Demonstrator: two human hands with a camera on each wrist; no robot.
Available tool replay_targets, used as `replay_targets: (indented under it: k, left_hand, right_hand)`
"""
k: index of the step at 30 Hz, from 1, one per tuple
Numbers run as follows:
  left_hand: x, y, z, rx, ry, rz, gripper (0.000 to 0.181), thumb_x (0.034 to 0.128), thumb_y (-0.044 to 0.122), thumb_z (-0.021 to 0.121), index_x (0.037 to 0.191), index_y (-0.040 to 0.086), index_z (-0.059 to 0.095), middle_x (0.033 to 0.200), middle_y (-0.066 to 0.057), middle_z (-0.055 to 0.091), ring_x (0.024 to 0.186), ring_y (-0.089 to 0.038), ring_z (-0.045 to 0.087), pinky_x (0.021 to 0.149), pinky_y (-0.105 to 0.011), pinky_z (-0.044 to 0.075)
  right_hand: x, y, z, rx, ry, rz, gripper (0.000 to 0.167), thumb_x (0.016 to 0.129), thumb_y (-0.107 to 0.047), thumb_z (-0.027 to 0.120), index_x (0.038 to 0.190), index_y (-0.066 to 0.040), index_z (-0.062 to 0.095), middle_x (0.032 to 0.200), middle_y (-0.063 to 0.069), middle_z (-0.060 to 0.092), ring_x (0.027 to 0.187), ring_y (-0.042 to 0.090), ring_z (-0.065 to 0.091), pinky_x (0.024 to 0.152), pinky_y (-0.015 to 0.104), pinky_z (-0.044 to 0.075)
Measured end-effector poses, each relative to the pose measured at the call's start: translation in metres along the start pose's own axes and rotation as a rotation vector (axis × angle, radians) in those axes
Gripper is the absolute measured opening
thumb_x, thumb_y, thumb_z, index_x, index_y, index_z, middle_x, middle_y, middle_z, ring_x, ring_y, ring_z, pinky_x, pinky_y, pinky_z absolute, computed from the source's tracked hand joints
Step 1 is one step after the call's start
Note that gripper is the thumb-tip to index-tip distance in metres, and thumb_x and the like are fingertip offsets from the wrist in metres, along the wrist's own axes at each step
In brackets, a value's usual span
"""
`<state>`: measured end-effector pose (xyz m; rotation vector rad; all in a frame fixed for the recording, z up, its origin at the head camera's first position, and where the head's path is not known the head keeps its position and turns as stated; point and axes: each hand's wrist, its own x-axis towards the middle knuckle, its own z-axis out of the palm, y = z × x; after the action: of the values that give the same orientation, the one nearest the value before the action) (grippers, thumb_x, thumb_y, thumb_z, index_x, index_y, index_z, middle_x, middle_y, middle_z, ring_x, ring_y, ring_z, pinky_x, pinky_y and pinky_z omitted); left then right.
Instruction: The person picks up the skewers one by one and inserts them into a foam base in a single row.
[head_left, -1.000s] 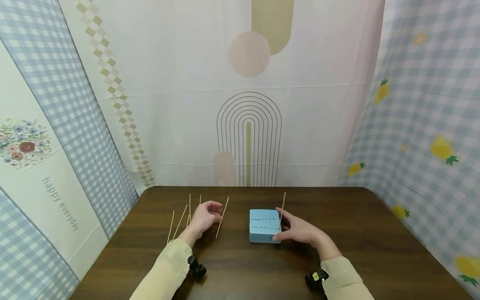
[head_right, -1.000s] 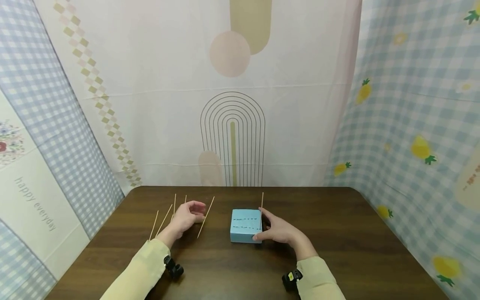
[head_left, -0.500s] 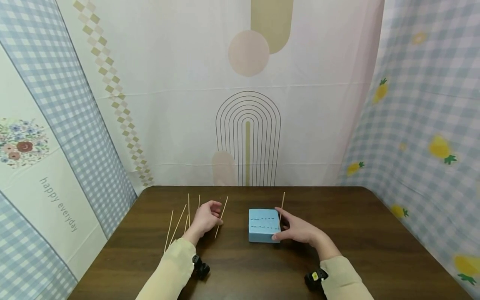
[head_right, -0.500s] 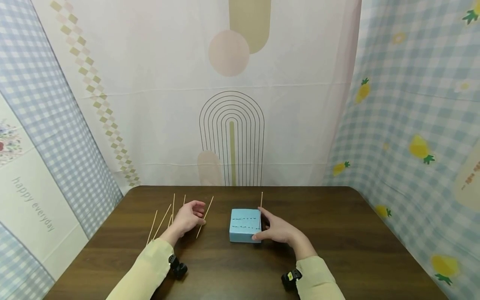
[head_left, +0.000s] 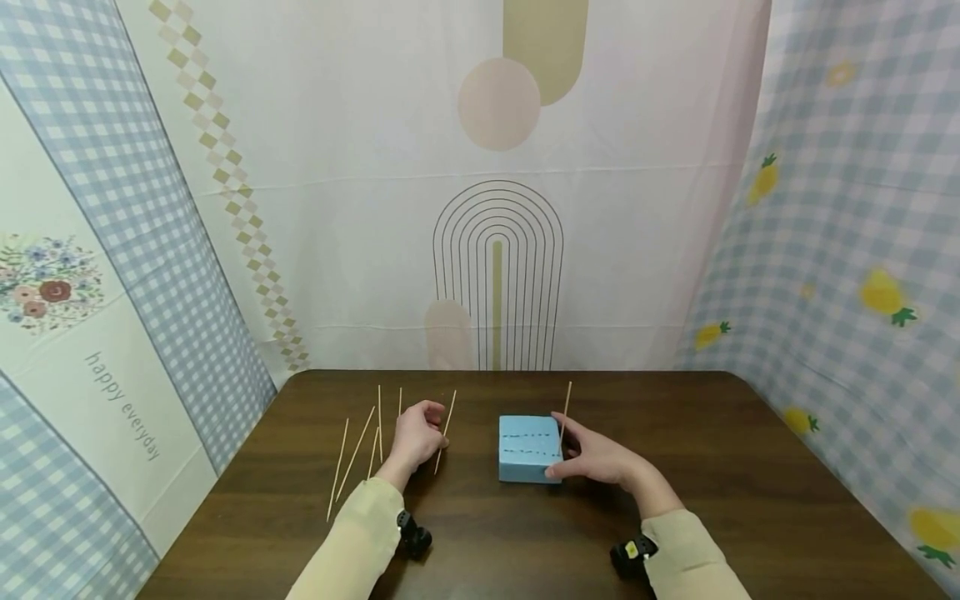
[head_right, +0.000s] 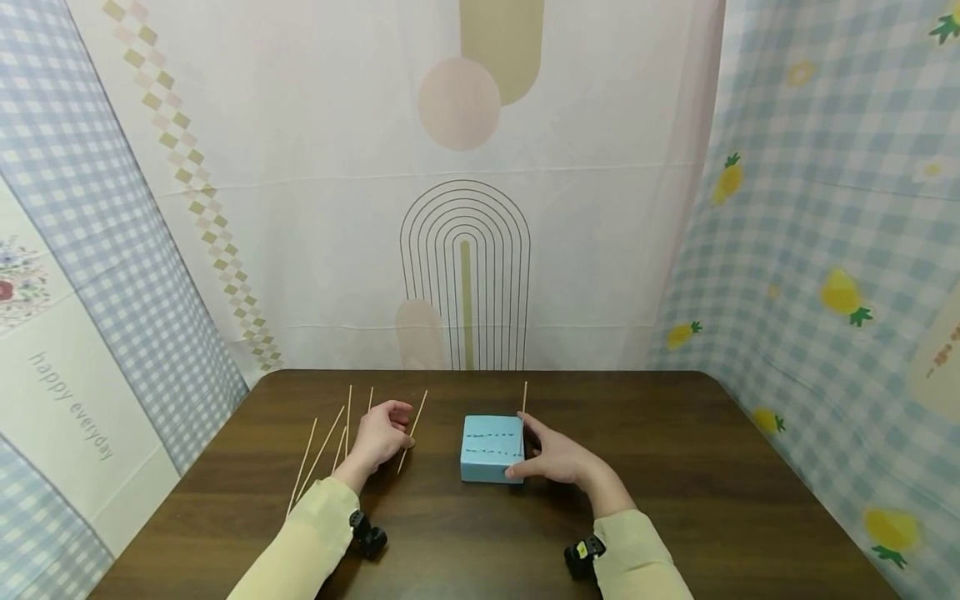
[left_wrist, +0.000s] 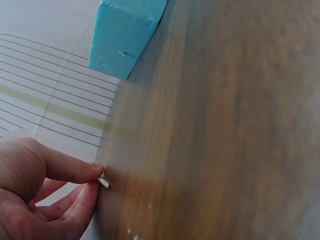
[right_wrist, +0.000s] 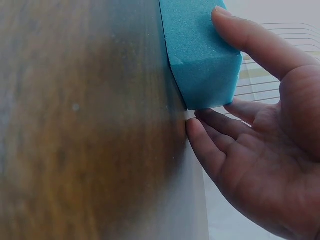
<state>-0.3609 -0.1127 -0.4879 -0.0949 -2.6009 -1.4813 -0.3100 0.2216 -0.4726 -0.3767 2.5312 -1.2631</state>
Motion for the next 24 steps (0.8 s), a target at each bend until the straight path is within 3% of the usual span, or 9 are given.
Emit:
replay_targets:
  k: [9,15,24]
  left_hand:
    - [-0.0018,0.0009,0.0027,0.031,0.056,0.006,0.055,0.0599,-0.019,0.077,0.112,-0.002,0.075,0.103,-0.015,0.076,0.087,-0.023,0.070,0.082,-0.037,0.058]
    - [-0.0007,-0.0015,0.0050,0.041,0.073,0.008,0.053,0.0588,-0.018,0.076,0.108,0.000,0.077,0.104,-0.014,0.078,0.096,-0.029,0.071,0.090,-0.039,0.056]
    - [-0.0021,0.0017,0.0026,0.005,0.030,-0.060,0.051,0.0652,-0.018,0.080,0.112,0.002,0.077,0.111,-0.015,0.074,0.105,-0.034,0.067,0.090,-0.045,0.056]
  right_hand:
    - [-0.0007,-0.0001,0.0005,0.004,0.000,0.009,0.110,0.088,-0.037,0.088,0.171,-0.011,0.021,0.171,0.030,0.023,0.148,0.045,0.045,0.120,0.063,0.034]
    - [-0.0009,0.0010,0.0010,0.002,0.000,0.011,0.110,0.088,-0.037,0.088,0.171,-0.012,0.021,0.171,0.030,0.023,0.148,0.045,0.045,0.120,0.063,0.033]
    - [0.0005,0.0011,-0.0003,0.006,-0.006,0.000,0.112,0.087,-0.037,0.089,0.171,-0.010,0.020,0.172,0.029,0.022,0.148,0.044,0.044,0.121,0.060,0.034]
